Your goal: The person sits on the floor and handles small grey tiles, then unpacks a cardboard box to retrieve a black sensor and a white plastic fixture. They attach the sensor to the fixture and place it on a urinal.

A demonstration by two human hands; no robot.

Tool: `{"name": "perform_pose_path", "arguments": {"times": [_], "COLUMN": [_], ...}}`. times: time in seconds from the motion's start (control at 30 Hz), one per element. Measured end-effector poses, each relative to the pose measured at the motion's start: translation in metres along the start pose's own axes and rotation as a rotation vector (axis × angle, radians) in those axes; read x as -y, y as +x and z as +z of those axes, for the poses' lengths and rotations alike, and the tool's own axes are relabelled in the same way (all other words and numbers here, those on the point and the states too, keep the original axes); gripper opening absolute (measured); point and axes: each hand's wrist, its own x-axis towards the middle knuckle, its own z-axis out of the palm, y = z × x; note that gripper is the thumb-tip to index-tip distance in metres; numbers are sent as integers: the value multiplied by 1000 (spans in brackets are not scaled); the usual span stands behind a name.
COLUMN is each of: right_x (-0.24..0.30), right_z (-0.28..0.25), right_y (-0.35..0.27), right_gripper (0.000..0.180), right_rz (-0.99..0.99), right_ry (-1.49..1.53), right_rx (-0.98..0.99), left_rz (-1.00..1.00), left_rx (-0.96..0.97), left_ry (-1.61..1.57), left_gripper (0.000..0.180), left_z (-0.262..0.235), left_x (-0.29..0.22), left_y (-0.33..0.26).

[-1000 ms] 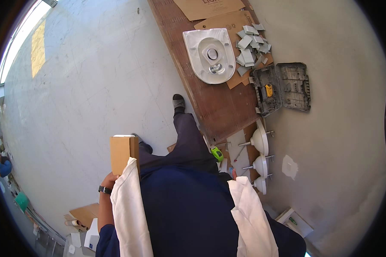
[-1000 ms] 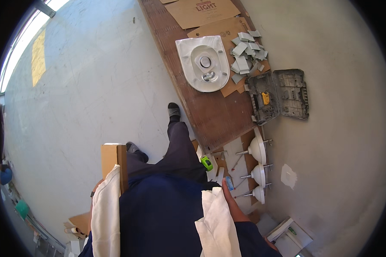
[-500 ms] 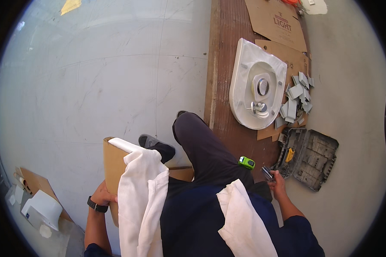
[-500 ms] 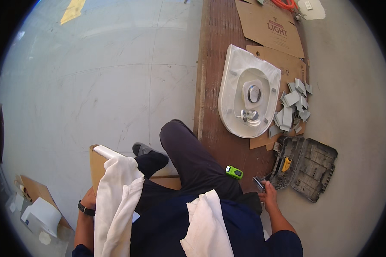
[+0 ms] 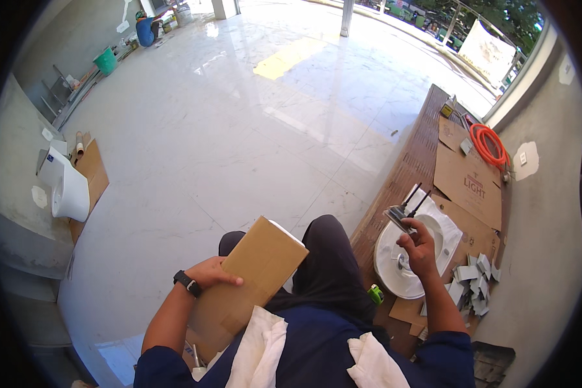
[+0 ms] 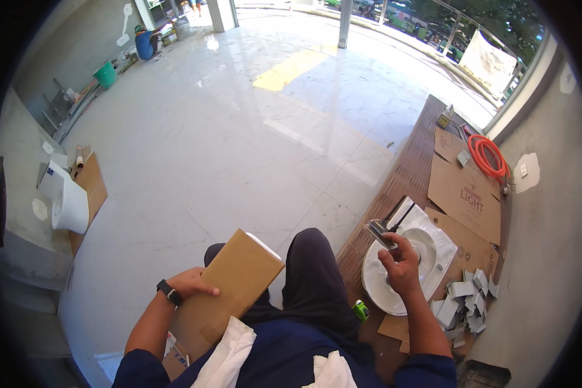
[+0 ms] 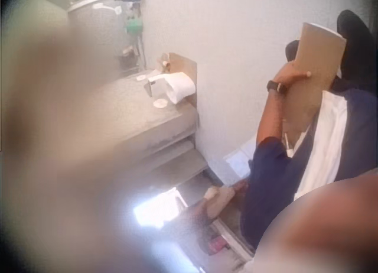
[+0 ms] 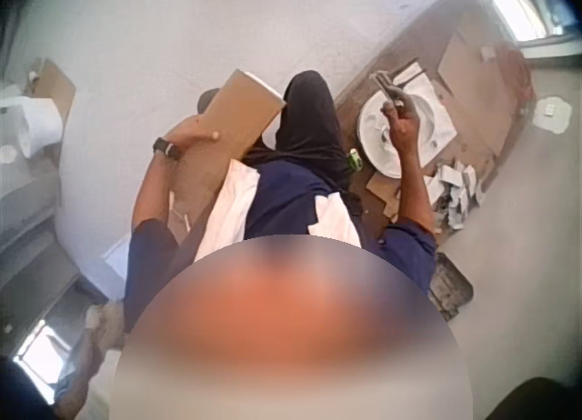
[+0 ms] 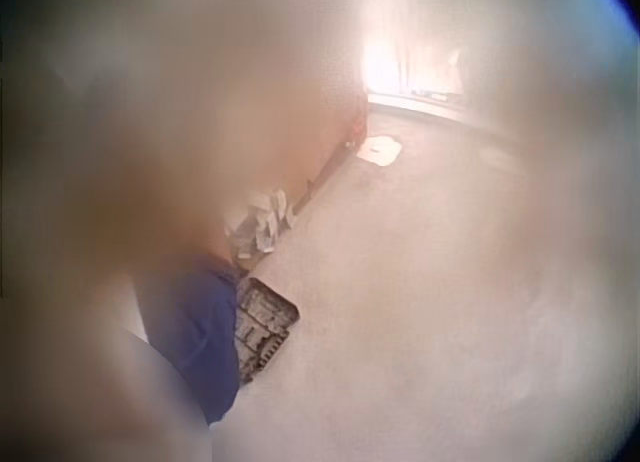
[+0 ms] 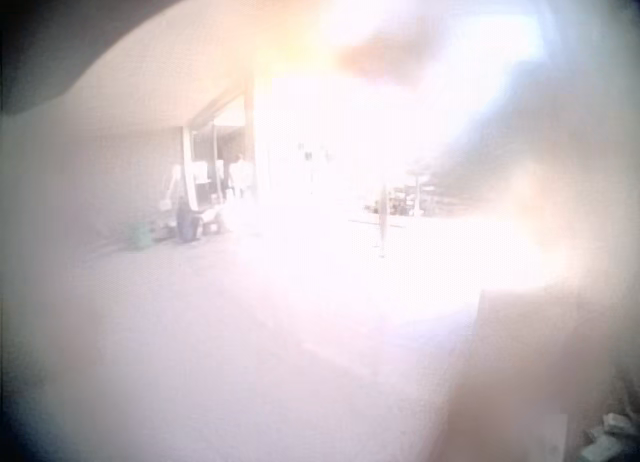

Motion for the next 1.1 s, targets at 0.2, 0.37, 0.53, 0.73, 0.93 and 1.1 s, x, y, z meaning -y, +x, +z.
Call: {"name": "perform_pose_path", "arguments": {"times": [0.2, 0.37, 0.53, 0.73, 0.93, 1.1], "right_x": [72, 90, 58, 23, 31, 46], "right_z": [39, 37, 42, 35, 64, 141], "right_y": [3, 1, 1, -15, 3, 16], "right_gripper": [44, 42, 34, 23, 19, 19], "right_rz": [-191, -90, 47, 116, 27, -148], "right_ry": [-11, -174, -55, 53, 418, 441], "right_rx": [133, 216, 256, 275, 489, 651], "left_rz": [22, 74, -64, 294, 840, 826], "left_rx": [1, -27, 103, -105, -502, -228], "left_ry": [216, 510, 493, 726, 619, -240], "left_gripper": [78, 84, 87, 100, 85, 67], "left_z": [58, 79, 81, 93, 111, 125], "left_x": [-18, -26, -30, -30, -25, -16], "left_y": [1, 39, 74, 76, 72, 54]}}
